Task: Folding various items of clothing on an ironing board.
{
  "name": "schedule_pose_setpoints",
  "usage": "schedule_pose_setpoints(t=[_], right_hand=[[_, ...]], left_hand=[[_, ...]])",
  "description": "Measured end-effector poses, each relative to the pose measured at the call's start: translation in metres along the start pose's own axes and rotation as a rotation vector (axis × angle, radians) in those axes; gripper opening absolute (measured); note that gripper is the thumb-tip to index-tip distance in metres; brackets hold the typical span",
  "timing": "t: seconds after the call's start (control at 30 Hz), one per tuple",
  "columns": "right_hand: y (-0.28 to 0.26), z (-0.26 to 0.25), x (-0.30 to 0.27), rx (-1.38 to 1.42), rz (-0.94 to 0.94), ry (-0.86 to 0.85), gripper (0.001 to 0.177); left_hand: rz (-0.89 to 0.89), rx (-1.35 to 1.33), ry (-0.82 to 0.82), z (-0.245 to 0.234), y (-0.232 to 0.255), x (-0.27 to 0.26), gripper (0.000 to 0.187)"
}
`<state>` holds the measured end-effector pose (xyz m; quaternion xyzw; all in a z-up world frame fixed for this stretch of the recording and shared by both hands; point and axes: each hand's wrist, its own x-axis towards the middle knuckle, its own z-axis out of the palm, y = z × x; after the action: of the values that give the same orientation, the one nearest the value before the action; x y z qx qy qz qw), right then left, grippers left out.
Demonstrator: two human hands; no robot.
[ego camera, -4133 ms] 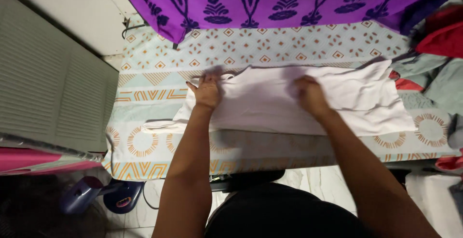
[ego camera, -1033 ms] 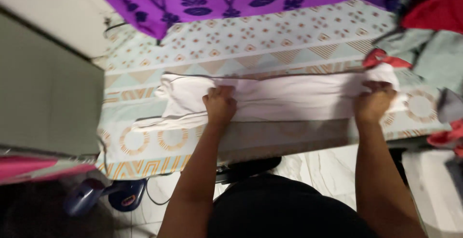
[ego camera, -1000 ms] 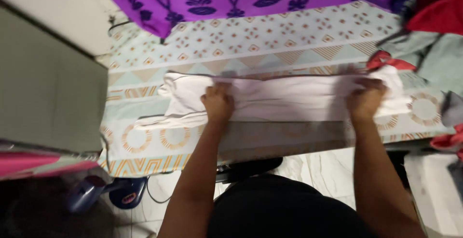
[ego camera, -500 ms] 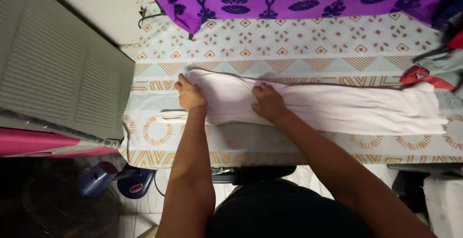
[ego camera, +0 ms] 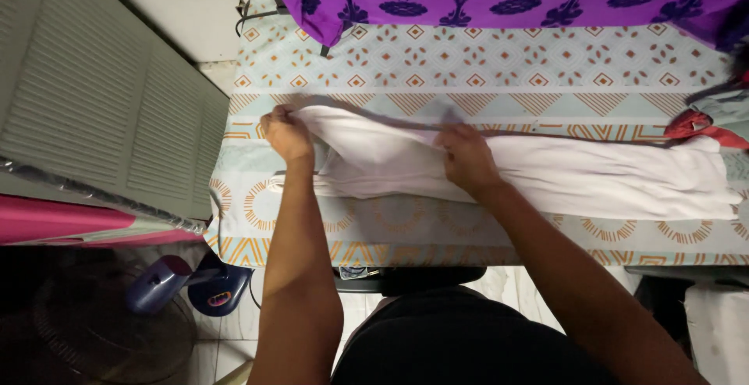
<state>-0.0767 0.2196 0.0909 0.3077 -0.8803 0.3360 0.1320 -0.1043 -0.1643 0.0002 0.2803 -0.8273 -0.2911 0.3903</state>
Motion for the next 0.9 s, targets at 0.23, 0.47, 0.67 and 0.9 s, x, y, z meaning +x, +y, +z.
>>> schedule_pose_setpoints(t=[0.23,0.47,0.67,0.9], right_hand=[[-0.003,0.013,-0.043,-0.047,-0.092,-0.072,0.029],[-0.027,0.009,-0.049,0.059,-0.026,0.09,0.032],[0.006,-0.002,-0.068,-0.206,0.142,0.244,0.032],[0.144,-0.067,-0.172,-0.421,0.382,0.474,0.042]], left_hand=[[-0.145,-0.059,0.013,-0.008,-0.024,-0.008,0.017],[0.402,0.246,-0.155,-0.009,0.039,-0.059,0.051],[0.835,-0.061,-0.748,-0.02,0.137,-0.159,0.068],[0.926,0.154,-1.0,-0.03,0.146,-0.168,0.071]])
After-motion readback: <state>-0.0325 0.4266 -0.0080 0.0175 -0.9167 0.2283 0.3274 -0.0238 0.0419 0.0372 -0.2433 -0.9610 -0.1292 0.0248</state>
